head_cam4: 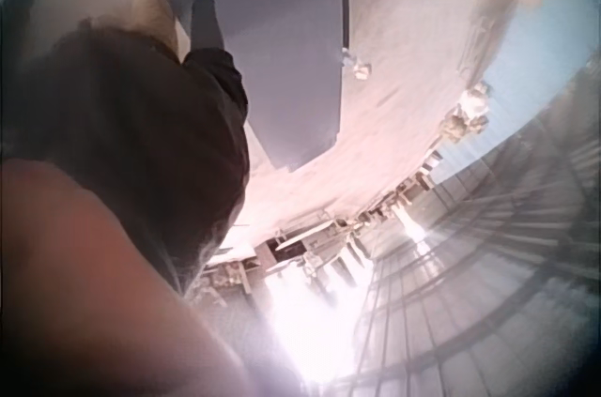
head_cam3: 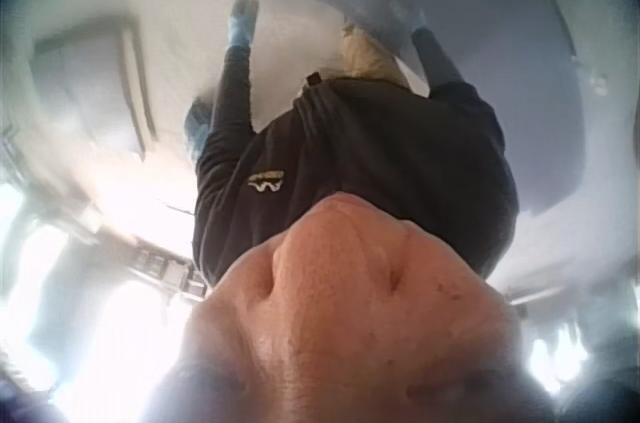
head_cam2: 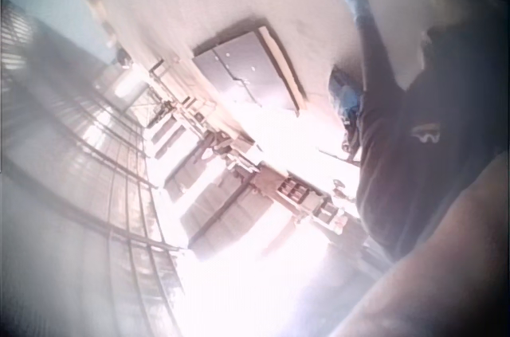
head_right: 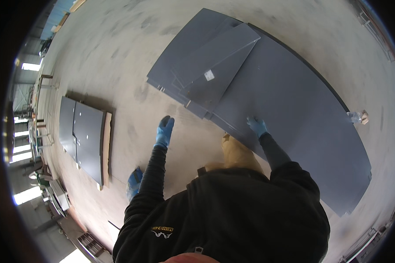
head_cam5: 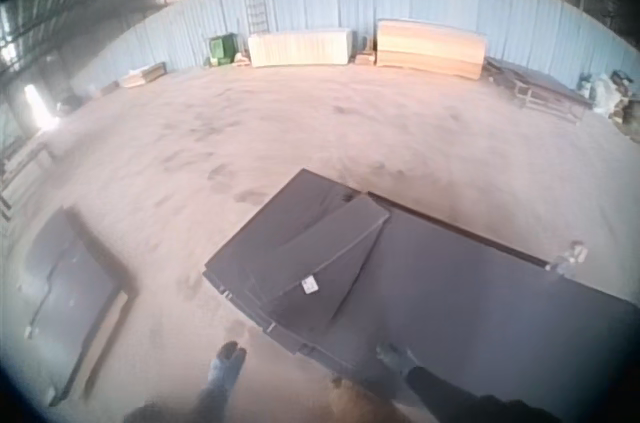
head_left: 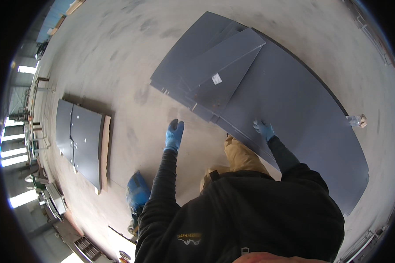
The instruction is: The person wipes a large dark panel with a cloth, then places it on a stack of similar panels on the floor. They measure the stacked panels with a tape measure, then pick up another panel, wipe it, and place it on the stack. The person repeats this process with additional panels.
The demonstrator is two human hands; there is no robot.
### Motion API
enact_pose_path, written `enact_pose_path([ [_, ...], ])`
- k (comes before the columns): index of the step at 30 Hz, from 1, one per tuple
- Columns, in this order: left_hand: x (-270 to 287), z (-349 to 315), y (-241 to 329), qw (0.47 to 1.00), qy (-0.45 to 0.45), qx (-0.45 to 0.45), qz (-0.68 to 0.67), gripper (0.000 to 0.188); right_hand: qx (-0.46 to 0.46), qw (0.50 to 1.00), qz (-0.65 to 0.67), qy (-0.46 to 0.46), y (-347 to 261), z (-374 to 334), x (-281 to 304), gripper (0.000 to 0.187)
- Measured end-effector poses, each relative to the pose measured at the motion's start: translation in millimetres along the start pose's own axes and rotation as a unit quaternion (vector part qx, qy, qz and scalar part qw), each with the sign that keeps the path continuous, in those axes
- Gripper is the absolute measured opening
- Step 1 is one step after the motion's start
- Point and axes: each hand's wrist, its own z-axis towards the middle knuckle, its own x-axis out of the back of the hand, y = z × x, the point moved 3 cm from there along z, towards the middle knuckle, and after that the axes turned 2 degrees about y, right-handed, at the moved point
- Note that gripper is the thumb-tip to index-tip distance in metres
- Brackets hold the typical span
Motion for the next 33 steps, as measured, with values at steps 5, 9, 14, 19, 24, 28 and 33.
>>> enact_pose_path([
  [5,-28.5,148.9,98.4,0.978,0.011,-0.15,0.145,0.069,0.049,0.995,0.088,0.012,-115.2,66.8,-59.7,0.069],
  [9,-66.3,267.4,139.6,0.94,-0.041,-0.237,0.241,0.071,0.024,0.978,0.19,0.081,-170.6,106.8,-100.2,0.07],
  [14,-137.0,390.6,144.3,0.919,-0.314,-0.101,0.215,0.077,0.031,0.956,0.202,0.209,-184.5,142.4,-137.3,0.062],
  [19,-165.5,413.7,161.4,0.86,-0.451,-0.109,0.211,0.078,0.049,0.913,0.277,0.296,-183.0,164.1,-167.1,0.056],
  [24,-168.1,439.5,190.9,0.837,-0.502,0.008,0.218,0.083,-0.052,0.94,0.249,0.227,-202.1,167.1,-186.4,0.054],
  [28,-177.5,439.8,187.8,0.841,-0.519,0.075,0.135,0.08,-0.011,0.929,0.259,0.263,-223.4,176.8,-208.5,0.048],
  [33,-163.8,433.0,171.0,0.873,-0.47,0.093,0.097,0.075,-0.039,0.929,0.26,0.259,-230.7,206.9,-242.9,0.037],
])
